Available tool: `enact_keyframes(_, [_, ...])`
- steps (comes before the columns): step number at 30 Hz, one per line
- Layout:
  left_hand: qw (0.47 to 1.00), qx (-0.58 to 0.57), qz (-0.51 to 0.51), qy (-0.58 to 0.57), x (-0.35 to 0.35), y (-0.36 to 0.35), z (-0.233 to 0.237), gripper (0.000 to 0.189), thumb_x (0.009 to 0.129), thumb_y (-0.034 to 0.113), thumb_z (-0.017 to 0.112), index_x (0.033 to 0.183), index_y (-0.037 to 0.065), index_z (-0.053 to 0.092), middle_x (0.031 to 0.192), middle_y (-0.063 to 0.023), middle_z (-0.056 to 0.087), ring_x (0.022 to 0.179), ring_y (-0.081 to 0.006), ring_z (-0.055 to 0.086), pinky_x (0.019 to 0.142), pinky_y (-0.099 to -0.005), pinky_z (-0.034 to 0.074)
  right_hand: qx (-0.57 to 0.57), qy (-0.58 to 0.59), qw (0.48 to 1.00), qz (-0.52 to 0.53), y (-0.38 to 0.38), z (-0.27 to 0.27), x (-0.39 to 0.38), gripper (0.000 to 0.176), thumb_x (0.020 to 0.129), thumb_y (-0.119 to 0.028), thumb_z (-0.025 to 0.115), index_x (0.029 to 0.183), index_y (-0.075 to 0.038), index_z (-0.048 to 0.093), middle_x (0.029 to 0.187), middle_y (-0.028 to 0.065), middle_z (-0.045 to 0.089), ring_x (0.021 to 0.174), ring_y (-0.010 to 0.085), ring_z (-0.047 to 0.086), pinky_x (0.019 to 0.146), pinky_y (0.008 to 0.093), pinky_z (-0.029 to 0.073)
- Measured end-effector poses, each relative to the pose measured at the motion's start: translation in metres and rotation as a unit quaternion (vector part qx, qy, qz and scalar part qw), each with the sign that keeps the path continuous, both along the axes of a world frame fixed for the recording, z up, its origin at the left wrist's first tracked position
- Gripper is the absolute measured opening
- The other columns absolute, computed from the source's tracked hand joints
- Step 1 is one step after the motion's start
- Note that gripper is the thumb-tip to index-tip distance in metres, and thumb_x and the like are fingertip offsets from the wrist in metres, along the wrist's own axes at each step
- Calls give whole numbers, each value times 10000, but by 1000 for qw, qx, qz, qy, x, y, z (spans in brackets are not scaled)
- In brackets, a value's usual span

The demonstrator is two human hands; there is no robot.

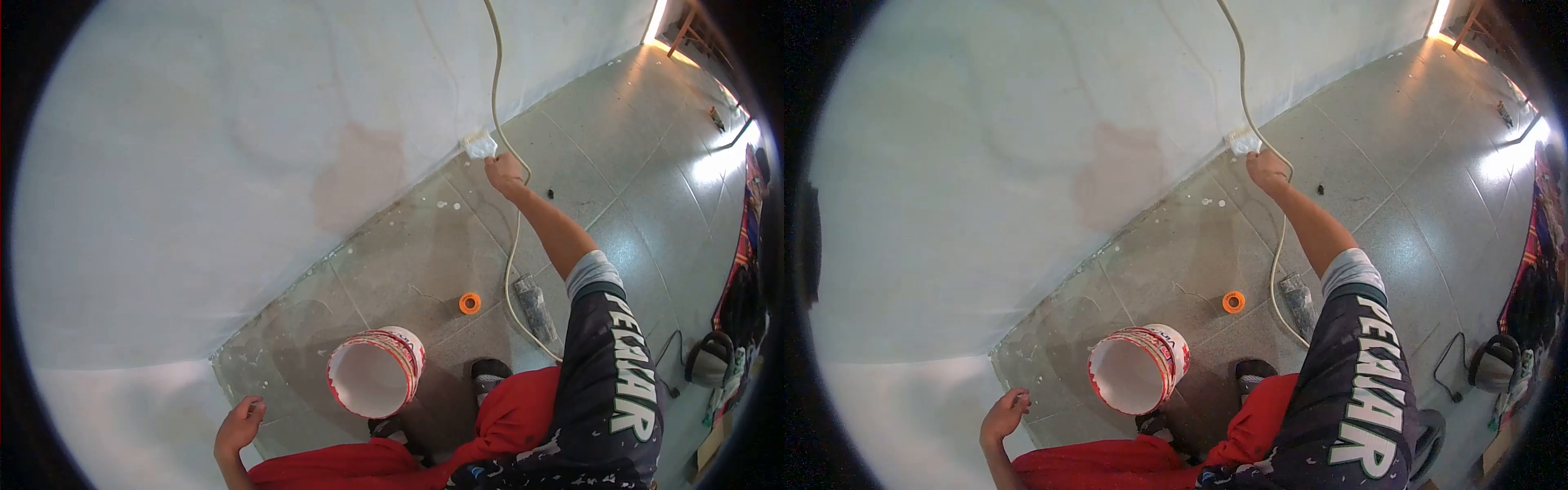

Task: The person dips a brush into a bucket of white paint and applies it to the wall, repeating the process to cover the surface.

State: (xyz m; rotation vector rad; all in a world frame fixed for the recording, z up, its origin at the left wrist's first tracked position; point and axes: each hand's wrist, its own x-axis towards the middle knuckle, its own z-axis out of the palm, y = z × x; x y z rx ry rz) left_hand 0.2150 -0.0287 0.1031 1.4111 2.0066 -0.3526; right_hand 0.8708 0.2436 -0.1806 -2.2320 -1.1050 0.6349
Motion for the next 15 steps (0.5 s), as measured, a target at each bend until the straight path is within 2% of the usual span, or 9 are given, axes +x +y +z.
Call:
enact_keyframes(3, [1000,1,-2,16,1,-2,4,402,983,384,564,1263,96,589,1002,-168,699,902,-276,685,804,-372,519,-61,-14,997,-39,-2,12,-3,508,910,-382,499,1086,71,646,1008,269,679,990,368,692,869,450,521])
enact_keyframes(5, [1000,2,11,15,2,-3,6,398,982,385,565,1260,102,589,1000,-167,699,908,-276,686,809,-371,518,-47,62,996,-52,-1,22,-2,492,898,-385,508,1054,55,661,994,249,683,901,356,699,815,444,523])
enact_keyframes(6, [1000,1,12,14,4,-3,8,398,982,385,565,1260,102,589,1000,-167,699,908,-276,686,809,-371,518,-48,60,996,-52,-1,24,-1,492,898,-385,508,1054,55,661,994,249,683,901,356,699,815,445,523])
enact_keyframes(8, [1000,-15,5,22,10,-1,12,384,1022,345,529,1246,35,567,1021,-120,692,889,-204,675,830,-340,514,32,100,993,-57,-1,28,0,467,889,-388,508,1000,33,676,912,197,695,782,318,679,730,431,511])
enact_keyframes(9, [1000,-15,5,23,8,-1,12,384,1022,345,529,1246,35,567,1021,-120,692,889,-204,675,830,-340,514,32,100,993,-56,-3,20,2,467,889,-388,508,1000,33,676,912,197,695,782,318,679,730,431,511])
enact_keyframes(11, [1000,-15,13,10,4,-1,9,379,1021,338,531,1241,31,568,1025,-123,693,892,-202,676,832,-342,514,87,135,986,-48,-13,-4,12,442,877,-391,509,935,14,674,780,142,666,694,284,630,685,420,484])
enact_keyframes(15, [1000,-3,-10,9,1,0,7,380,1020,336,529,1247,34,566,1038,-131,695,905,-207,679,838,-344,515,67,212,972,-71,-18,3,13,419,889,-395,489,868,-11,655,700,107,607,635,235,594,604,398,469])
